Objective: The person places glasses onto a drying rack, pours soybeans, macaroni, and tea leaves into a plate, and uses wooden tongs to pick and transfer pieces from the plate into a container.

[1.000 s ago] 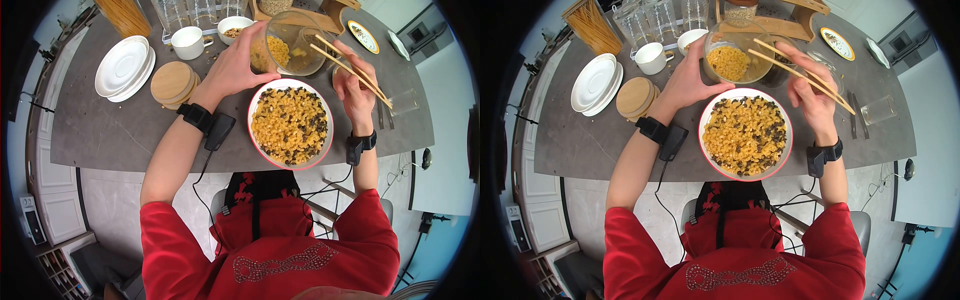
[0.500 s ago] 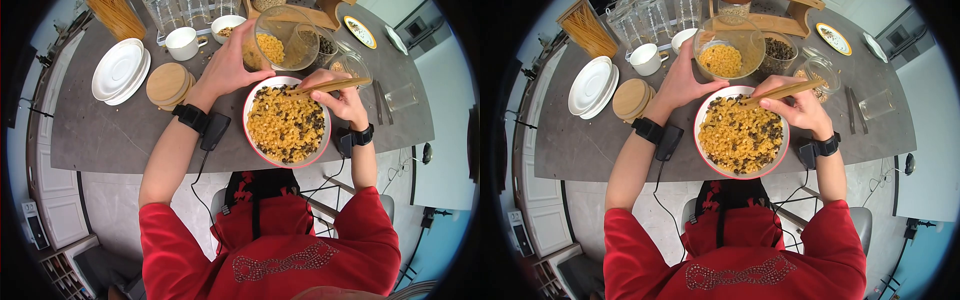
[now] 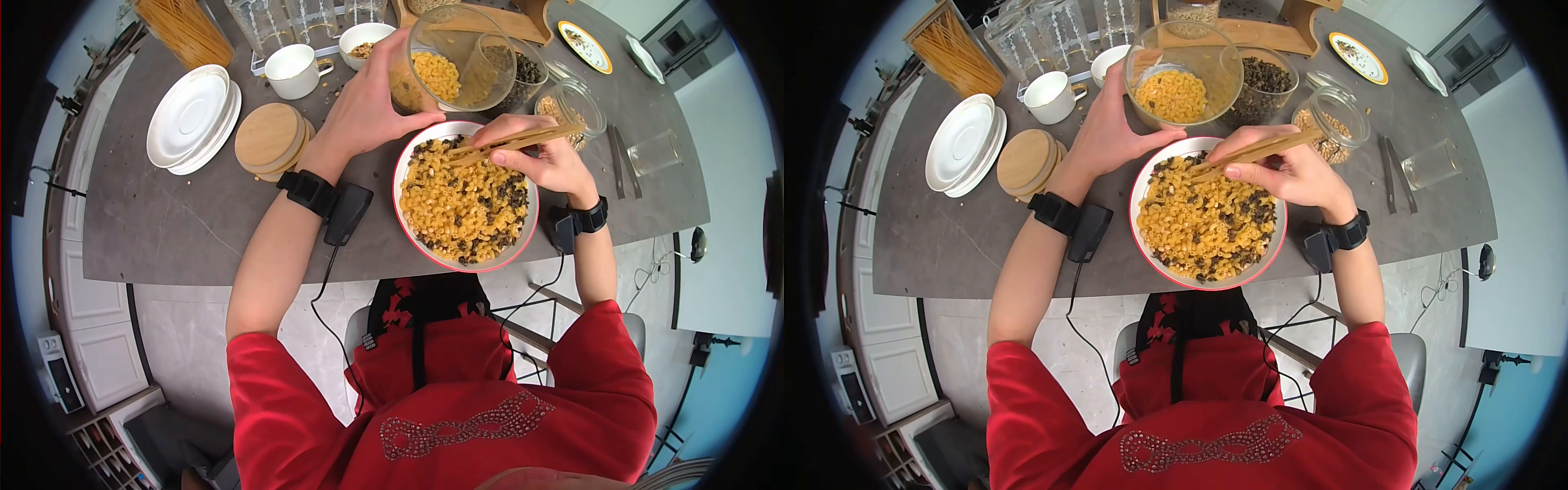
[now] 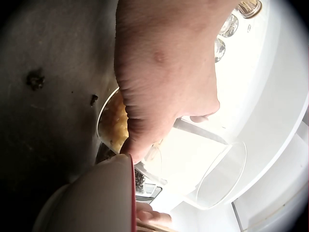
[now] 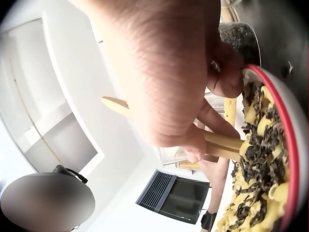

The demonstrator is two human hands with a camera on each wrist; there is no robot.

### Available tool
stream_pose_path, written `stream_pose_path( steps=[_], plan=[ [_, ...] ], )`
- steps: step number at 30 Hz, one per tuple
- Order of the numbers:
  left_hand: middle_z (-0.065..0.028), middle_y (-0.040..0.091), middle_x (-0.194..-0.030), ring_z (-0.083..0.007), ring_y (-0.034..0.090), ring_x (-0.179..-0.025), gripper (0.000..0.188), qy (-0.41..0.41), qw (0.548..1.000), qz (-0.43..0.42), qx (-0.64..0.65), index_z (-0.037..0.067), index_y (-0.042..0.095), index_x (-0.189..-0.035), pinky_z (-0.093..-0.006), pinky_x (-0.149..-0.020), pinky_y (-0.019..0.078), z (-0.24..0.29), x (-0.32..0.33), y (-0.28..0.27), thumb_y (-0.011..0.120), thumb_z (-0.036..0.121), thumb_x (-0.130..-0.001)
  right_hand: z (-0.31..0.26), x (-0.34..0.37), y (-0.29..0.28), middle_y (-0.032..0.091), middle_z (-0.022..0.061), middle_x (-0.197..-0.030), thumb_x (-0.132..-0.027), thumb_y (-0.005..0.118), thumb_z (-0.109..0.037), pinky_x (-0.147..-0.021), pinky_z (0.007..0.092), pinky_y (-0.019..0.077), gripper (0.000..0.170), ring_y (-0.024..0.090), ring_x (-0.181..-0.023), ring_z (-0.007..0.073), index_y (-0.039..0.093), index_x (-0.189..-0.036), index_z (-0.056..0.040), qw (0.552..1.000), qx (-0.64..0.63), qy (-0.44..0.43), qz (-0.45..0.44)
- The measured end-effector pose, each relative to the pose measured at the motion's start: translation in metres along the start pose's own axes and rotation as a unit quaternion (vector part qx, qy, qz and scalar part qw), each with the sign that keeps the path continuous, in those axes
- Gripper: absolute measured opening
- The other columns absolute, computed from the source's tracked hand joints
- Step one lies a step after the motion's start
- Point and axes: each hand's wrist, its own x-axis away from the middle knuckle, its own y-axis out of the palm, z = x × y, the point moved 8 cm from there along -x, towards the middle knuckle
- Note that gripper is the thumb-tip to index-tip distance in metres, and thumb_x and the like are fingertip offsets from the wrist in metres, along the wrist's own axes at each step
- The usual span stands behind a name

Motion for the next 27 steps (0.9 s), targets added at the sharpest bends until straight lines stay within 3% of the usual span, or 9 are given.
stream_pose_path(
  steps=[2, 11, 13, 14, 16, 19, 21, 23, 27],
  plan=[
    [-0.0210, 0.053, -0.151, -0.0404, 0.055, -0.137, 0.116, -0.003, 1.000, 0.000, 0.000, 0.009, 0.030, -0.156, -0.0482, -0.111, 0.0489, -0.001, 0.000, -0.002, 0.096, 0.044, -0.069, -0.003, -0.002, 0.001, 0.074, 0.0036, -0.102, -0.099, 0.072, -0.010, -0.074, 0.0249, 0.0500, 0.017, 0.063, -0.085, 0.0082, 0.075, -0.114, -0.0032, 1.000, -0.010, -0.023, -0.002],
    [-0.0203, 0.050, -0.153, -0.0393, 0.054, -0.138, 0.117, -0.015, 1.000, -0.008, -0.003, 0.009, 0.029, -0.157, -0.0474, -0.112, 0.0482, -0.002, 0.001, 0.000, 0.096, 0.044, -0.069, 0.010, 0.004, -0.003, 0.072, -0.0007, -0.095, -0.099, 0.071, -0.013, -0.063, 0.0239, 0.0424, 0.015, 0.053, -0.071, 0.0066, 0.075, -0.112, -0.0057, 0.997, 0.031, 0.064, 0.009],
    [-0.0205, 0.051, -0.152, -0.0398, 0.054, -0.138, 0.116, 0.002, 1.000, 0.005, -0.006, 0.009, 0.030, -0.157, -0.0476, -0.112, 0.0483, -0.001, 0.001, 0.000, 0.096, 0.044, -0.068, 0.013, 0.004, -0.002, 0.074, 0.0077, -0.106, -0.100, 0.068, -0.007, -0.088, 0.0312, 0.0543, 0.016, 0.069, -0.099, 0.0173, 0.072, -0.114, 0.0001, 0.995, 0.040, 0.092, -0.012],
    [-0.0205, 0.051, -0.152, -0.0398, 0.054, -0.138, 0.116, 0.003, 1.000, 0.005, -0.006, 0.009, 0.030, -0.157, -0.0476, -0.112, 0.0483, -0.001, 0.000, -0.001, 0.096, 0.044, -0.068, 0.014, 0.004, -0.001, 0.074, 0.0077, -0.106, -0.100, 0.068, -0.007, -0.088, 0.0312, 0.0543, 0.016, 0.069, -0.099, 0.0173, 0.072, -0.114, 0.0001, 0.995, 0.041, 0.093, -0.010],
    [-0.0208, 0.051, -0.152, -0.0406, 0.055, -0.136, 0.115, -0.004, 1.000, 0.001, 0.006, 0.010, 0.031, -0.157, -0.0483, -0.112, 0.0486, -0.001, 0.000, -0.001, 0.096, 0.044, -0.069, 0.006, 0.003, -0.007, 0.075, 0.0037, -0.098, -0.101, 0.069, -0.013, -0.067, 0.0231, 0.0461, 0.015, 0.062, -0.079, 0.0073, 0.074, -0.111, -0.0027, 0.998, -0.020, 0.008, 0.060],
    [-0.0207, 0.052, -0.151, -0.0416, 0.056, -0.135, 0.114, -0.011, 1.000, 0.005, 0.007, 0.012, 0.032, -0.157, -0.0489, -0.111, 0.0492, -0.001, 0.001, -0.002, 0.096, 0.044, -0.069, -0.005, 0.011, -0.024, 0.077, 0.0111, -0.104, -0.104, 0.066, -0.015, -0.070, 0.0240, 0.0489, 0.017, 0.067, -0.085, 0.0099, 0.071, -0.110, -0.0009, 0.984, -0.123, -0.053, 0.115],
    [-0.0222, 0.054, -0.148, -0.0393, 0.057, -0.134, 0.113, -0.011, 1.000, -0.001, -0.001, 0.008, 0.032, -0.155, -0.0478, -0.111, 0.0483, 0.001, 0.001, -0.001, 0.096, 0.044, -0.069, -0.002, 0.015, -0.038, 0.075, 0.0204, -0.118, -0.107, 0.061, -0.027, -0.053, 0.0198, 0.0390, 0.028, 0.048, -0.056, 0.0051, 0.064, -0.123, -0.0038, 0.968, -0.211, -0.101, 0.087],
    [-0.0237, 0.056, -0.145, -0.0370, 0.058, -0.134, 0.113, -0.008, 1.000, -0.007, -0.011, 0.004, 0.032, -0.153, -0.0467, -0.112, 0.0474, 0.003, 0.000, -0.002, 0.097, 0.043, -0.070, -0.004, 0.014, -0.045, 0.074, 0.0230, -0.120, -0.107, 0.061, -0.026, -0.047, 0.0190, 0.0327, 0.028, 0.036, -0.050, 0.0032, 0.063, -0.127, -0.0066, 0.944, -0.215, -0.172, 0.180],
    [-0.0239, 0.055, -0.145, -0.0376, 0.057, -0.135, 0.114, -0.006, 1.000, -0.008, -0.006, 0.005, 0.031, -0.154, -0.0472, -0.112, 0.0470, 0.003, -0.001, -0.002, 0.097, 0.043, -0.070, -0.016, 0.007, -0.041, 0.072, 0.0245, -0.123, -0.108, 0.059, -0.025, -0.048, 0.0191, 0.0346, 0.026, 0.040, -0.051, 0.0035, 0.063, -0.128, -0.0076, 0.932, -0.192, -0.129, 0.278]
  ],
)
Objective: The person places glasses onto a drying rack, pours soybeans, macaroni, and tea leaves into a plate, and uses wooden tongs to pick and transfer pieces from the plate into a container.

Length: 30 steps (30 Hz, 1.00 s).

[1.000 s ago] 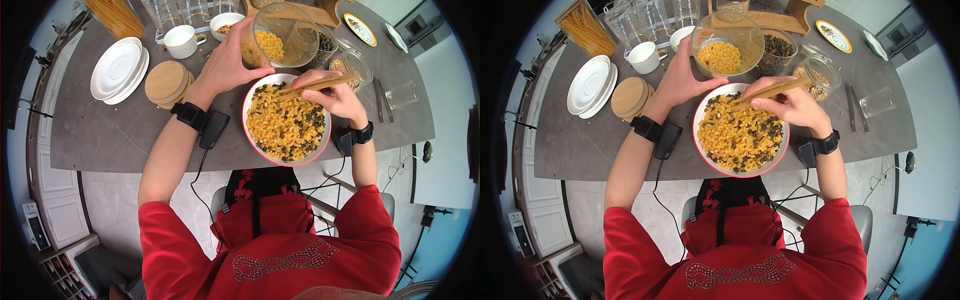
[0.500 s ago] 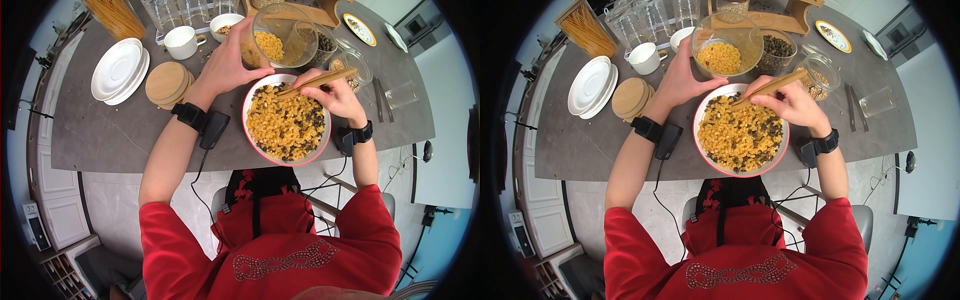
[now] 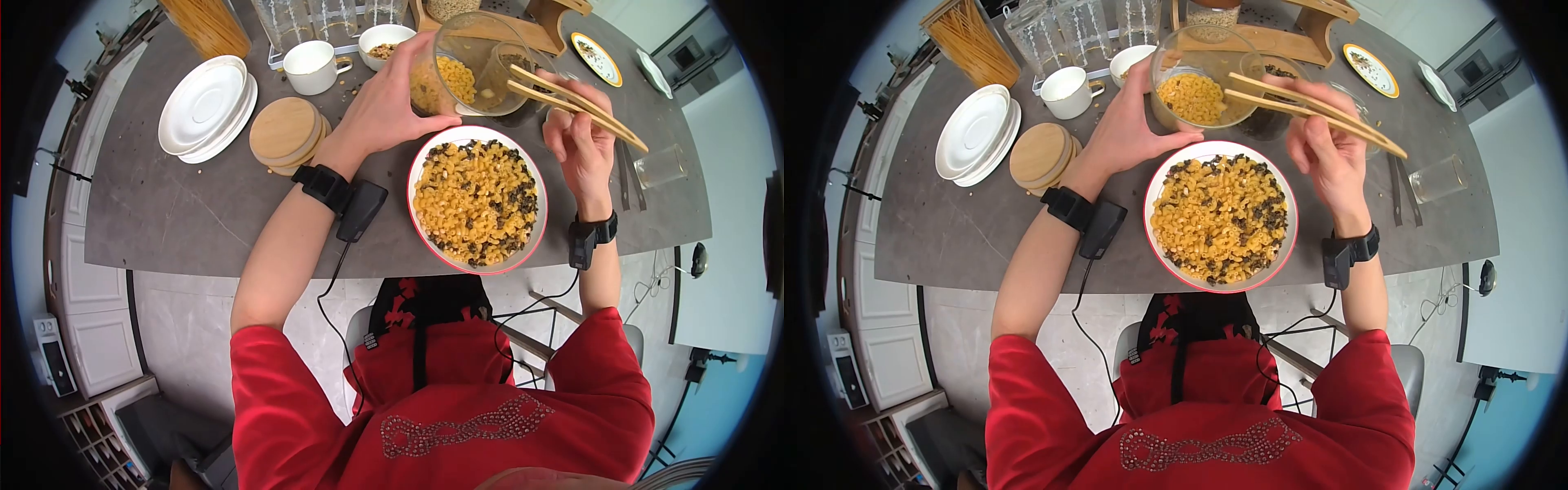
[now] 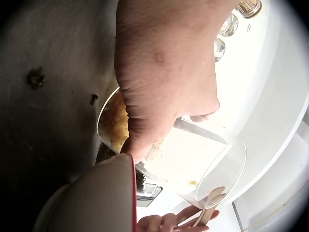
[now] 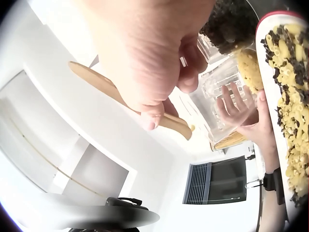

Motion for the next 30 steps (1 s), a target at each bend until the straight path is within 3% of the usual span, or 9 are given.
stream_pose_path(
  steps=[3, 5, 6, 8, 9, 13, 23, 25, 30],
  plan=[
    [-0.0223, 0.054, -0.147, -0.0399, 0.057, -0.134, 0.113, 0.004, 1.000, 0.007, 0.003, 0.009, 0.031, -0.156, -0.0484, -0.110, 0.0490, 0.000, 0.001, 0.001, 0.096, 0.044, -0.070, 0.004, 0.001, -0.012, 0.072, 0.0251, -0.123, -0.109, 0.057, -0.026, -0.048, 0.0183, 0.0327, 0.031, 0.038, -0.050, 0.0033, 0.061, -0.132, -0.0057, 0.999, -0.037, 0.026, 0.019],
    [-0.0206, 0.054, -0.148, -0.0421, 0.058, -0.133, 0.113, 0.007, 1.000, 0.017, 0.005, 0.013, 0.031, -0.157, -0.0496, -0.109, 0.0510, -0.001, 0.001, -0.001, 0.095, 0.045, -0.069, 0.008, 0.005, -0.003, 0.073, 0.0214, -0.121, -0.107, 0.061, -0.021, -0.057, 0.0218, 0.0462, 0.030, 0.056, -0.060, 0.0088, 0.063, -0.132, -0.0040, 0.981, -0.089, 0.064, -0.161],
    [-0.0207, 0.054, -0.148, -0.0421, 0.058, -0.133, 0.113, 0.008, 1.000, 0.017, 0.005, 0.013, 0.030, -0.157, -0.0495, -0.108, 0.0511, -0.001, 0.001, -0.001, 0.095, 0.044, -0.070, 0.010, 0.006, -0.002, 0.073, 0.0214, -0.121, -0.107, 0.061, -0.021, -0.057, 0.0218, 0.0462, 0.030, 0.056, -0.060, 0.0088, 0.063, -0.132, -0.0040, 0.981, -0.090, 0.064, -0.161],
    [-0.0207, 0.055, -0.148, -0.0421, 0.058, -0.132, 0.113, 0.009, 1.000, 0.014, 0.007, 0.012, 0.030, -0.157, -0.0495, -0.108, 0.0512, -0.001, 0.002, 0.001, 0.095, 0.044, -0.070, 0.010, 0.011, 0.014, 0.075, 0.0172, -0.117, -0.103, 0.067, -0.016, -0.076, 0.0301, 0.0568, 0.026, 0.070, -0.084, 0.0179, 0.070, -0.124, -0.0019, 0.970, 0.126, -0.001, -0.206],
    [-0.0211, 0.055, -0.148, -0.0421, 0.058, -0.132, 0.113, 0.010, 1.000, 0.015, 0.009, 0.012, 0.030, -0.157, -0.0494, -0.108, 0.0511, -0.002, 0.002, 0.000, 0.095, 0.044, -0.070, 0.010, 0.011, 0.021, 0.076, 0.0135, -0.115, -0.097, 0.073, -0.011, -0.091, 0.0367, 0.0571, 0.020, 0.071, -0.105, 0.0232, 0.074, -0.115, -0.0004, 0.965, 0.145, 0.066, -0.206],
    [-0.0216, 0.054, -0.148, -0.0419, 0.058, -0.132, 0.114, 0.014, 1.000, 0.018, 0.004, 0.011, 0.030, -0.156, -0.0490, -0.109, 0.0508, -0.001, 0.001, -0.001, 0.096, 0.043, -0.069, 0.023, 0.016, 0.033, 0.076, 0.0136, -0.116, -0.095, 0.075, -0.012, -0.094, 0.0399, 0.0573, 0.023, 0.072, -0.109, 0.0272, 0.074, -0.115, -0.0004, 0.937, 0.206, 0.110, -0.259],
    [-0.0217, 0.053, -0.149, -0.0419, 0.057, -0.134, 0.114, 0.014, 1.000, 0.012, 0.016, 0.011, 0.030, -0.157, -0.0492, -0.109, 0.0502, -0.001, 0.002, -0.001, 0.096, 0.043, -0.069, 0.029, 0.017, 0.037, 0.076, 0.0127, -0.112, -0.096, 0.073, -0.010, -0.091, 0.0381, 0.0577, 0.021, 0.072, -0.103, 0.0268, 0.074, -0.114, -0.0005, 0.924, 0.237, 0.103, -0.282],
    [-0.0218, 0.052, -0.150, -0.0413, 0.056, -0.135, 0.115, -0.010, 1.000, 0.003, 0.016, 0.010, 0.029, -0.157, -0.0492, -0.110, 0.0495, -0.005, 0.001, 0.001, 0.096, 0.044, -0.069, 0.028, 0.016, 0.035, 0.076, 0.0071, -0.104, -0.096, 0.073, -0.010, -0.075, 0.0295, 0.0544, 0.019, 0.069, -0.084, 0.0143, 0.074, -0.114, -0.0017, 0.933, 0.227, 0.082, -0.266],
    [-0.0219, 0.052, -0.151, -0.0409, 0.055, -0.136, 0.115, 0.000, 1.000, 0.008, 0.001, 0.008, 0.029, -0.157, -0.0489, -0.111, 0.0491, -0.004, 0.000, 0.000, 0.095, 0.044, -0.069, 0.037, 0.020, 0.030, 0.073, 0.0017, -0.097, -0.098, 0.072, -0.011, -0.064, 0.0248, 0.0444, 0.018, 0.055, -0.072, 0.0071, 0.074, -0.115, -0.0039, 0.928, 0.236, 0.124, -0.259]
  ],
)
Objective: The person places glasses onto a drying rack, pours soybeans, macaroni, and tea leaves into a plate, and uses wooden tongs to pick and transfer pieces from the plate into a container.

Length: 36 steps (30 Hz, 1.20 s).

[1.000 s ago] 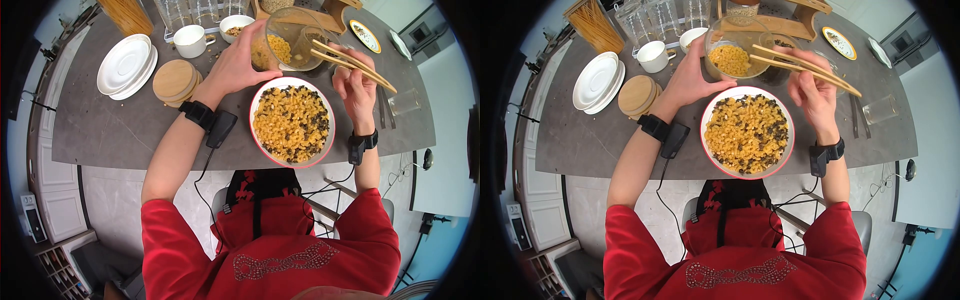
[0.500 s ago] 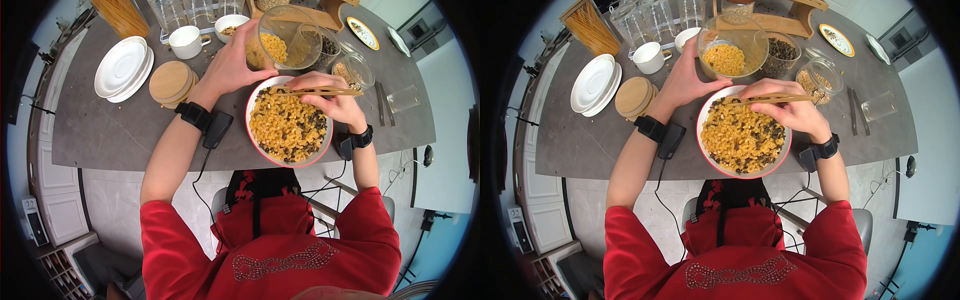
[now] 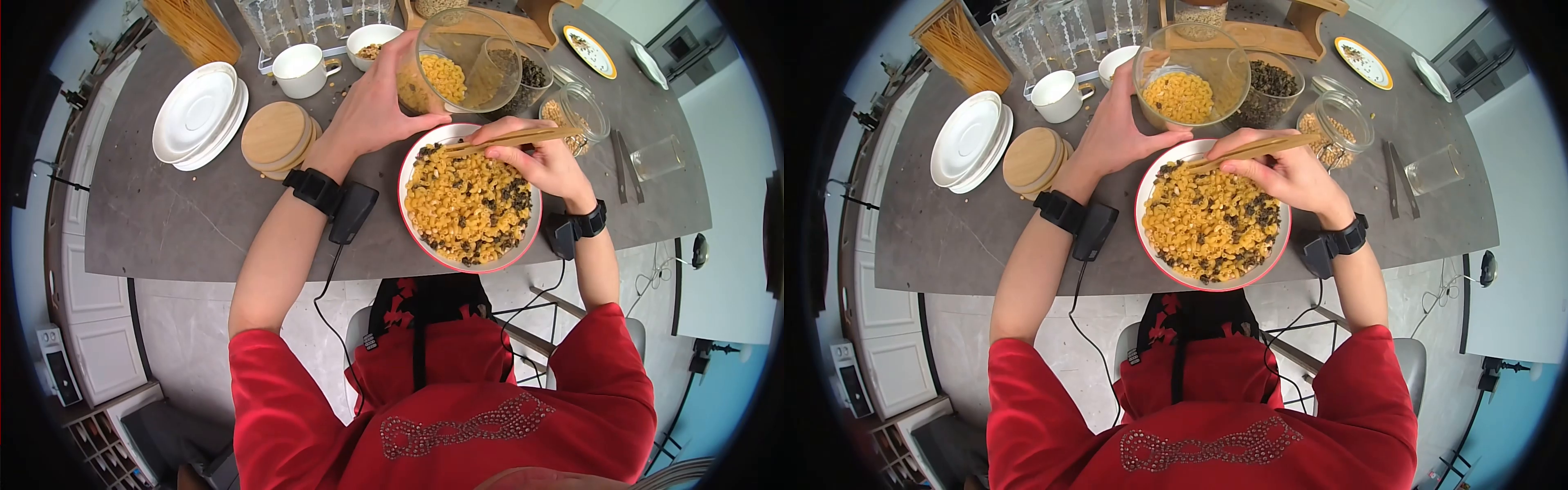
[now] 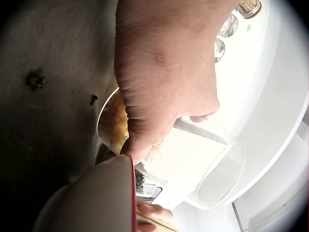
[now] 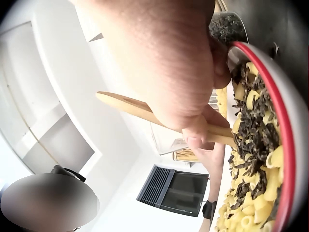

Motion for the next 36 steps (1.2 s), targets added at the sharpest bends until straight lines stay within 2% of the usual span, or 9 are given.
stream_pose_path(
  steps=[2, 5, 7, 10, 15, 20, 23, 30, 36],
  plan=[
    [-0.0219, 0.052, -0.151, -0.0408, 0.056, -0.136, 0.116, -0.005, 1.000, -0.006, 0.004, 0.008, 0.029, -0.157, -0.0487, -0.111, 0.0492, -0.001, 0.002, 0.003, 0.095, 0.044, -0.069, -0.001, 0.004, -0.001, 0.072, 0.0000, -0.096, -0.099, 0.072, -0.011, -0.062, 0.0243, 0.0414, 0.018, 0.050, -0.069, 0.0059, 0.074, -0.116, -0.0047, 1.000, 0.010, 0.006, 0.006],
    [-0.0214, 0.052, -0.151, -0.0412, 0.056, -0.136, 0.115, 0.003, 1.000, 0.002, 0.004, 0.009, 0.030, -0.156, -0.0486, -0.110, 0.0495, 0.000, 0.000, 0.002, 0.096, 0.044, -0.069, 0.006, 0.006, -0.004, 0.076, 0.0107, -0.111, -0.100, 0.069, -0.009, -0.089, 0.0358, 0.0571, 0.017, 0.072, -0.101, 0.0215, 0.073, -0.114, -0.0006, 0.998, -0.015, 0.056, 0.002],
    [-0.0209, 0.052, -0.150, -0.0413, 0.056, -0.135, 0.114, -0.003, 1.000, 0.003, 0.001, 0.011, 0.031, -0.157, -0.0488, -0.110, 0.0499, 0.002, 0.001, 0.000, 0.095, 0.045, -0.069, -0.003, 0.008, -0.014, 0.075, 0.0085, -0.104, -0.101, 0.069, -0.011, -0.066, 0.0209, 0.0459, 0.016, 0.067, -0.085, 0.0095, 0.072, -0.114, -0.0019, 0.993, -0.093, -0.039, 0.055],
    [-0.0205, 0.052, -0.149, -0.0415, 0.056, -0.135, 0.113, -0.001, 1.000, 0.002, 0.010, 0.012, 0.031, -0.157, -0.0492, -0.110, 0.0499, 0.002, 0.001, 0.000, 0.095, 0.045, -0.070, -0.014, 0.013, -0.028, 0.075, 0.0175, -0.112, -0.102, 0.068, -0.015, -0.065, 0.0213, 0.0485, 0.020, 0.072, -0.093, 0.0146, 0.069, -0.117, -0.0010, 0.962, -0.214, -0.135, 0.102],
    [-0.0202, 0.051, -0.151, -0.0421, 0.056, -0.135, 0.113, -0.011, 1.000, 0.000, 0.016, 0.014, 0.031, -0.157, -0.0495, -0.110, 0.0497, -0.001, 0.001, 0.001, 0.094, 0.047, -0.069, -0.017, 0.014, -0.049, 0.071, 0.0224, -0.126, -0.104, 0.068, -0.026, -0.047, 0.0179, 0.0372, 0.033, 0.046, -0.056, 0.0041, 0.065, -0.129, -0.0048, 0.944, -0.127, -0.142, 0.271],
    [-0.0219, 0.054, -0.148, -0.0354, 0.056, -0.137, 0.118, -0.034, 0.999, -0.028, 0.000, 0.003, 0.027, -0.157, -0.0461, -0.114, 0.0464, 0.003, 0.001, 0.002, 0.097, 0.041, -0.070, -0.006, 0.018, -0.044, 0.071, 0.0211, -0.125, -0.103, 0.069, -0.027, -0.056, 0.0240, 0.0485, 0.035, 0.058, -0.064, 0.0097, 0.066, -0.130, -0.0050, 0.946, -0.225, -0.139, 0.190],
    [-0.0222, 0.054, -0.148, -0.0349, 0.055, -0.137, 0.117, 0.006, 1.000, -0.006, -0.004, 0.003, 0.028, -0.156, -0.0456, -0.114, 0.0457, 0.004, -0.001, 0.001, 0.097, 0.041, -0.070, -0.025, 0.008, -0.027, 0.074, 0.0178, -0.113, -0.100, 0.071, -0.018, -0.083, 0.0382, 0.0570, 0.022, 0.072, -0.096, 0.0249, 0.072, -0.115, -0.0024, 0.976, -0.141, -0.148, 0.074],
    [-0.0203, 0.052, -0.150, -0.0415, 0.057, -0.134, 0.112, -0.008, 1.000, -0.003, 0.019, 0.012, 0.031, -0.156, -0.0488, -0.110, 0.0496, 0.002, 0.000, 0.001, 0.095, 0.044, -0.070, -0.019, -0.001, -0.003, 0.075, 0.0161, -0.110, -0.095, 0.072, -0.006, -0.087, 0.0387, 0.0572, 0.017, 0.072, -0.100, 0.0275, 0.073, -0.111, -0.0009, 0.999, -0.008, -0.030, -0.020],
    [-0.0204, 0.054, -0.148, -0.0409, 0.058, -0.132, 0.112, 0.010, 1.000, 0.005, 0.016, 0.011, 0.031, -0.156, -0.0486, -0.108, 0.0511, 0.003, 0.000, 0.000, 0.095, 0.043, -0.070, -0.008, 0.001, 0.000, 0.073, 0.0016, -0.096, -0.096, 0.075, -0.010, -0.060, 0.0245, 0.0440, 0.015, 0.057, -0.068, 0.0068, 0.075, -0.110, -0.0045, 0.999, 0.007, -0.028, 0.014]
  ],
)
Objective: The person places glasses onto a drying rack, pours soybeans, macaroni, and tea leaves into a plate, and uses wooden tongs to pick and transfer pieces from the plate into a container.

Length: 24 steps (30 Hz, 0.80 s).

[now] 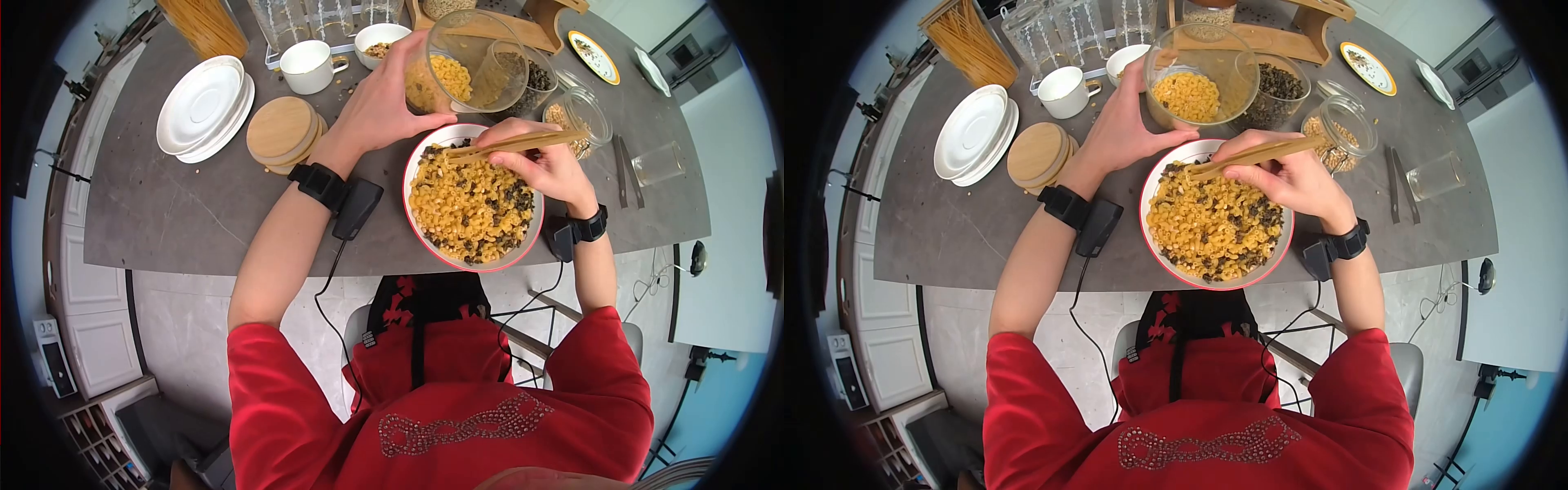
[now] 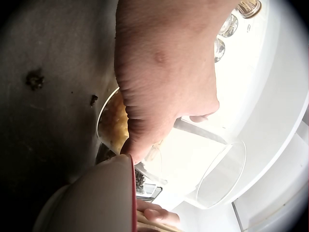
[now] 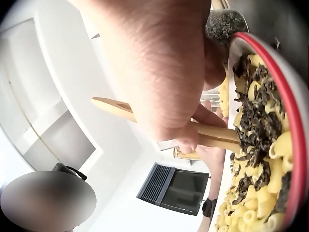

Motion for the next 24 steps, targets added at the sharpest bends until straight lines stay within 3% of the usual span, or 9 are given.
stream_pose_path(
  steps=[5, 8, 13, 20, 24],
  plan=[
    [-0.0197, 0.054, -0.149, -0.0410, 0.058, -0.133, 0.112, 0.012, 1.000, 0.008, -0.011, 0.011, 0.031, -0.156, -0.0488, -0.109, 0.0506, 0.000, 0.000, 0.000, 0.095, 0.044, -0.070, 0.001, 0.000, -0.001, 0.072, -0.0013, -0.093, -0.096, 0.075, -0.010, -0.055, 0.0227, 0.0387, 0.015, 0.048, -0.061, 0.0031, 0.076, -0.111, -0.0062, 1.000, 0.005, 0.011, 0.016],
    [-0.0198, 0.053, -0.149, -0.0412, 0.058, -0.132, 0.112, -0.006, 1.000, 0.000, -0.001, 0.011, 0.032, -0.156, -0.0488, -0.109, 0.0502, 0.000, 0.001, 0.000, 0.095, 0.044, -0.070, 0.002, 0.000, -0.003, 0.073, 0.0004, -0.095, -0.096, 0.075, -0.010, -0.059, 0.0239, 0.0423, 0.016, 0.054, -0.067, 0.0050, 0.076, -0.111, -0.0056, 1.000, 0.011, 0.026, -0.001],
    [-0.0200, 0.053, -0.148, -0.0415, 0.058, -0.132, 0.112, 0.002, 1.000, 0.005, -0.005, 0.012, 0.031, -0.156, -0.0487, -0.109, 0.0501, -0.003, 0.002, 0.000, 0.095, 0.044, -0.070, -0.008, -0.005, 0.001, 0.075, 0.0066, -0.100, -0.095, 0.076, -0.008, -0.075, 0.0300, 0.0530, 0.017, 0.069, -0.087, 0.0156, 0.076, -0.110, -0.0023, 0.999, -0.024, -0.020, -0.029],
    [-0.0205, 0.053, -0.148, -0.0420, 0.058, -0.133, 0.113, 0.004, 1.000, 0.006, -0.004, 0.012, 0.031, -0.156, -0.0487, -0.109, 0.0500, -0.003, 0.000, 0.002, 0.095, 0.044, -0.070, -0.005, -0.002, -0.002, 0.075, 0.0094, -0.101, -0.093, 0.076, -0.006, -0.081, 0.0315, 0.0548, 0.017, 0.070, -0.090, 0.0181, 0.076, -0.109, -0.0003, 0.998, -0.049, 0.004, -0.035],
    [-0.0203, 0.053, -0.149, -0.0418, 0.057, -0.134, 0.112, -0.004, 1.000, -0.001, -0.001, 0.013, 0.031, -0.156, -0.0488, -0.110, 0.0494, -0.001, 0.000, 0.001, 0.095, 0.044, -0.070, -0.012, -0.003, -0.001, 0.075, 0.0102, -0.101, -0.092, 0.076, -0.005, -0.080, 0.0328, 0.0555, 0.018, 0.070, -0.091, 0.0199, 0.075, -0.109, 0.0005, 0.996, -0.068, -0.027, -0.047]
  ],
)
